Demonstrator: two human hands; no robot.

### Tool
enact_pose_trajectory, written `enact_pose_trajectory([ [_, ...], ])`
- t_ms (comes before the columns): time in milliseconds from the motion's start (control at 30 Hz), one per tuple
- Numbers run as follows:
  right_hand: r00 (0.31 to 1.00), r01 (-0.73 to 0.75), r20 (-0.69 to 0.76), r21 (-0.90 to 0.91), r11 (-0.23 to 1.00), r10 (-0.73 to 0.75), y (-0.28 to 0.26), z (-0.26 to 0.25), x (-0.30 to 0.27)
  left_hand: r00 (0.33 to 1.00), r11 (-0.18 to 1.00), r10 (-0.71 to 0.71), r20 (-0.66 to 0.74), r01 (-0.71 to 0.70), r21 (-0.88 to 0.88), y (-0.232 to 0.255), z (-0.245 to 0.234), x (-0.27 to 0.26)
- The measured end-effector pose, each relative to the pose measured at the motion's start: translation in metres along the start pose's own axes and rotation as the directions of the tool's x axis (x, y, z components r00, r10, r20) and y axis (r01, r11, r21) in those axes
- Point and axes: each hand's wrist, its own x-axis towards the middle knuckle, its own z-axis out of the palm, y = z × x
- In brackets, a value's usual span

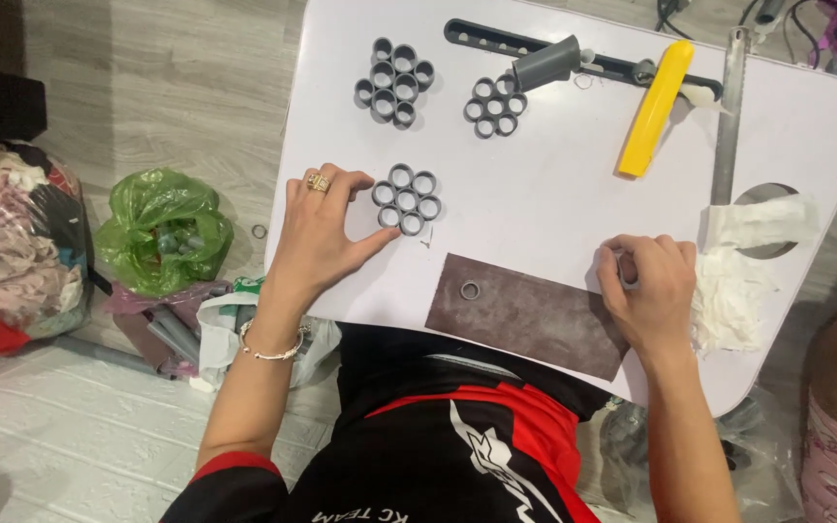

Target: Sanding the edges of small PVC pipe segments and arranging them into hexagonal patterns on a table.

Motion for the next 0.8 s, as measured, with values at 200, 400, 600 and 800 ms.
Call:
enact_pose_trajectory([
  [200,1.0,-0.001,-0.001,0.004,1.0,0.001,-0.002,-0.001,0.001,0.999,1.0,0.011,0.049,-0.011,0.003,0.001,-0.003,0.004],
  [400,1.0,-0.017,0.006,0.007,1.0,0.017,0.0,0.001,0.0,0.983,0.999,0.038,0.18,-0.037,-0.008,-0.007,-0.008,0.023],
  [600,1.0,-0.018,0.006,0.009,1.0,0.018,0.001,0.001,-0.001,0.971,0.998,0.067,0.228,-0.06,-0.038,-0.006,-0.011,0.033],
  [800,1.0,-0.029,0.011,0.009,1.0,0.028,-0.002,0.0,0.0,0.985,0.997,-0.006,0.17,0.02,-0.077,-0.02,-0.008,0.016],
])
